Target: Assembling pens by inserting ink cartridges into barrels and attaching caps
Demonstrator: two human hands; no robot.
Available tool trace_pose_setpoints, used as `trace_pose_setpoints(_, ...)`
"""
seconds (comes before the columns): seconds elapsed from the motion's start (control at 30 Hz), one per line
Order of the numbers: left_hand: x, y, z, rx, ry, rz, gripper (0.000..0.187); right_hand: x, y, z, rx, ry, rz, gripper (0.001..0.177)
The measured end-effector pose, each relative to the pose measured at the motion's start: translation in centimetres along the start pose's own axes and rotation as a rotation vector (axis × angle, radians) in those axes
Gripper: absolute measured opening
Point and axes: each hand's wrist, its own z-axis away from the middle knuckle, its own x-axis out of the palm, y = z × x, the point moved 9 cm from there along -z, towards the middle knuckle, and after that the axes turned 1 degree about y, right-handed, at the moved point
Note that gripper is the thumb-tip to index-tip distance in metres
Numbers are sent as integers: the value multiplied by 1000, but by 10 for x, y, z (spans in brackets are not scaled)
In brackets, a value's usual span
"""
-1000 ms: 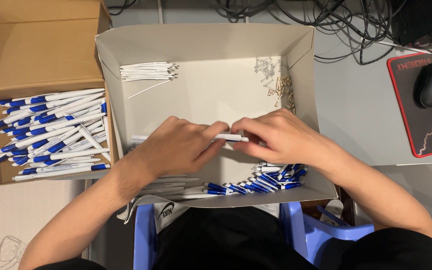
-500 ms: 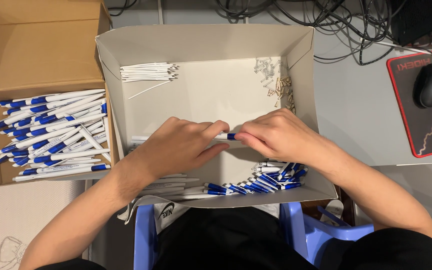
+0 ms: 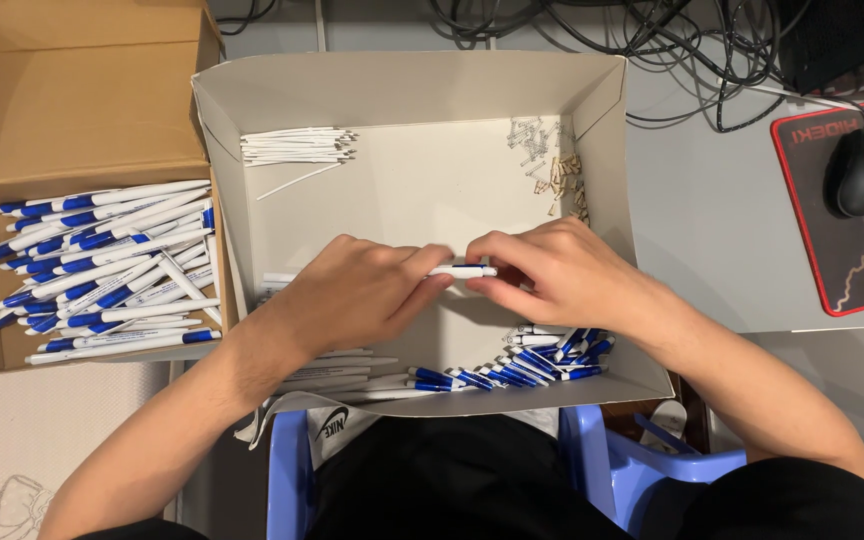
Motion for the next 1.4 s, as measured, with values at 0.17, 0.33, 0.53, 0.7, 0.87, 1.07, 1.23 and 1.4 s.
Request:
trace_pose_setpoints(0.17,-5,-2,0,-24,-8,51,37,2,2,0,10,-12,15,12)
trace_pose_setpoints(0.33,-10,4,-2,3,36,41,34,5,17,5,42,-4,69,24)
trace_pose_setpoints(0.53,-11,3,-2,-3,24,4,27,-1,9,0,79,-15,5,23)
trace_pose_setpoints(0.7,-10,1,0,12,104,10,25,-1,13,1,68,46,26,13)
trace_pose_setpoints(0.87,-15,-10,3,32,143,290,29,-2,16,3,83,71,50,13)
trace_pose_setpoints(1.07,-28,-11,6,10,233,408,26,-1,15,6,76,57,75,20)
trace_pose_setpoints(1.23,-42,10,10,62,332,290,26,-1,20,7,122,47,-108,24)
trace_pose_setpoints(1.4,-56,28,15,116,436,61,19,2,28,9,179,-24,-480,43)
